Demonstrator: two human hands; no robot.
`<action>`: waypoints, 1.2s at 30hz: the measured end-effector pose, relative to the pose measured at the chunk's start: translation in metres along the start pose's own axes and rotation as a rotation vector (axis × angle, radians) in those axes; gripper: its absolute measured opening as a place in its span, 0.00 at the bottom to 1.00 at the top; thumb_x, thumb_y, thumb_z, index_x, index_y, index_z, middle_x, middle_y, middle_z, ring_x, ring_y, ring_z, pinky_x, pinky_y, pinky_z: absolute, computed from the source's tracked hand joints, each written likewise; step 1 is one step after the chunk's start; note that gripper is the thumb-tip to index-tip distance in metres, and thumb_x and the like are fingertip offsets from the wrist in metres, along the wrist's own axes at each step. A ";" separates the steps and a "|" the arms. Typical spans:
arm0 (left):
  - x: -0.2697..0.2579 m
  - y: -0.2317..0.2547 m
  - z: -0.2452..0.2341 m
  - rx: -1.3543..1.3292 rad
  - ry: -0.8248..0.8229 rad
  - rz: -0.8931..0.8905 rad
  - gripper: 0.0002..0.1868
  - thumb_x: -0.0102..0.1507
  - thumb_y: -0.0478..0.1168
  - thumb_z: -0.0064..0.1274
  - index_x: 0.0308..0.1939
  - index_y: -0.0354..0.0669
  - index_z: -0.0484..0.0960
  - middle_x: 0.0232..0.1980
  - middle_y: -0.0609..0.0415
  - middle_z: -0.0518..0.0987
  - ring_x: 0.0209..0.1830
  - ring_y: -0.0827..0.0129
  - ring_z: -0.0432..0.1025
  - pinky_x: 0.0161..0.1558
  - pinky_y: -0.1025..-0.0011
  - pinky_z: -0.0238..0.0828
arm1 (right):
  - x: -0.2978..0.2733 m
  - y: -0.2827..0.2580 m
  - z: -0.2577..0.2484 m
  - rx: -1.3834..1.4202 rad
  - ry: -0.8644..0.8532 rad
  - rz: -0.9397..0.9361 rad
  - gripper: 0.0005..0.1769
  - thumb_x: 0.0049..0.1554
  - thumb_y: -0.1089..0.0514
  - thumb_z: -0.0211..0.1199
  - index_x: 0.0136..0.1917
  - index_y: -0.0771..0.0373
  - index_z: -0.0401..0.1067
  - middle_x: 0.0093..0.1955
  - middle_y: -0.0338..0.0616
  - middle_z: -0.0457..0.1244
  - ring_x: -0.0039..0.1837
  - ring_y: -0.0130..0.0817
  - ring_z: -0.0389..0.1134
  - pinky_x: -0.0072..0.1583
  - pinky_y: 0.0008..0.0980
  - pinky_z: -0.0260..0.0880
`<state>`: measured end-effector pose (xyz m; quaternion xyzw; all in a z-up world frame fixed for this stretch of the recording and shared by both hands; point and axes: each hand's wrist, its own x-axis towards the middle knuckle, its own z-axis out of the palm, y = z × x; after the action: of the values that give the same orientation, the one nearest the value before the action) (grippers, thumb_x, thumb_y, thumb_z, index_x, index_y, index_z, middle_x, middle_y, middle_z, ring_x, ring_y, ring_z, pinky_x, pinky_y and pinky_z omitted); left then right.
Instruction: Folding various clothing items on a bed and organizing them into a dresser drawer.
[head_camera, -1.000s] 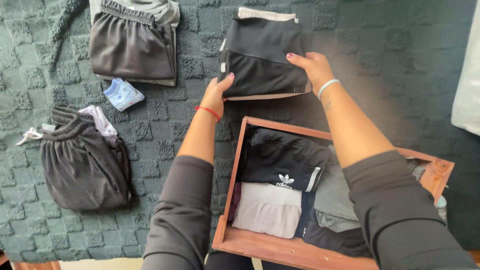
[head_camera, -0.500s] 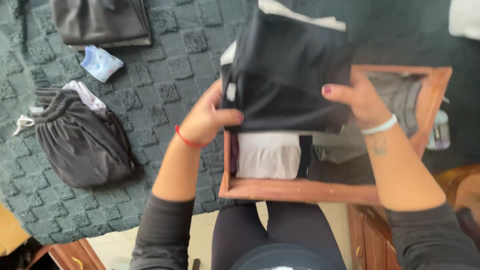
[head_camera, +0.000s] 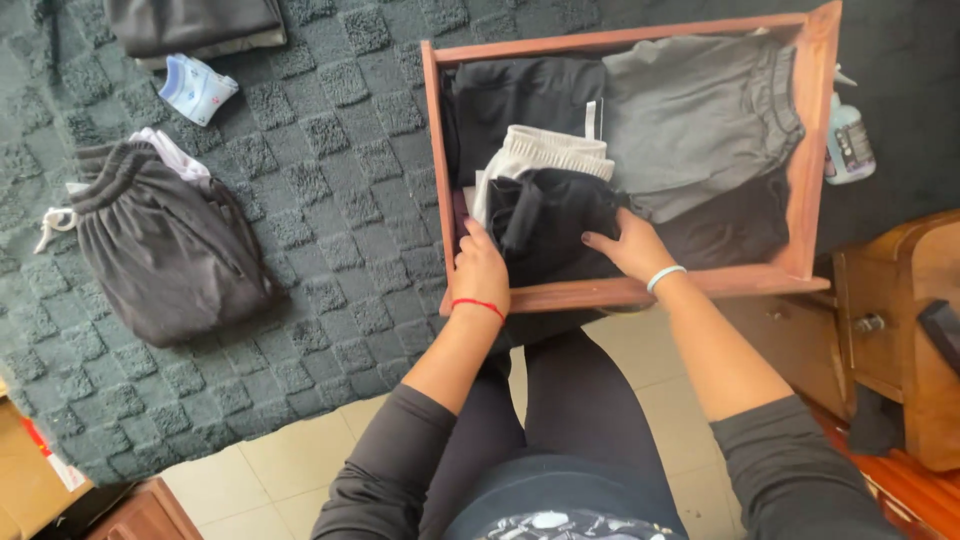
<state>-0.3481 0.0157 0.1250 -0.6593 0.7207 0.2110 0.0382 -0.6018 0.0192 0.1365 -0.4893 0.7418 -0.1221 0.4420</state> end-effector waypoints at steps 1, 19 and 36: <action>-0.005 -0.001 -0.014 0.001 0.001 0.003 0.31 0.68 0.27 0.51 0.72 0.20 0.57 0.53 0.36 0.74 0.48 0.45 0.76 0.44 0.56 0.78 | -0.010 0.003 0.002 0.001 0.002 0.000 0.34 0.55 0.44 0.70 0.62 0.73 0.69 0.59 0.61 0.68 0.61 0.51 0.70 0.62 0.42 0.67; -0.020 -0.020 -0.039 -0.209 -0.011 -0.184 0.15 0.59 0.42 0.62 0.36 0.31 0.81 0.46 0.35 0.78 0.42 0.40 0.78 0.42 0.53 0.78 | -0.018 0.031 0.019 0.569 0.037 0.369 0.20 0.50 0.60 0.72 0.25 0.65 0.64 0.30 0.40 0.58 0.37 0.34 0.66 0.43 0.38 0.71; 0.070 -0.027 -0.132 -1.802 -0.265 0.093 0.46 0.45 0.14 0.38 0.68 0.42 0.60 0.58 0.47 0.77 0.59 0.63 0.73 0.56 0.72 0.71 | 0.000 -0.097 -0.098 1.121 -0.290 -0.192 0.63 0.39 0.76 0.60 0.85 0.55 0.42 0.78 0.35 0.55 0.76 0.29 0.59 0.69 0.32 0.62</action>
<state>-0.3019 -0.0977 0.2148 -0.3802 0.2985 0.7694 -0.4176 -0.6179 -0.0536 0.2533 -0.2575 0.4484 -0.4668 0.7174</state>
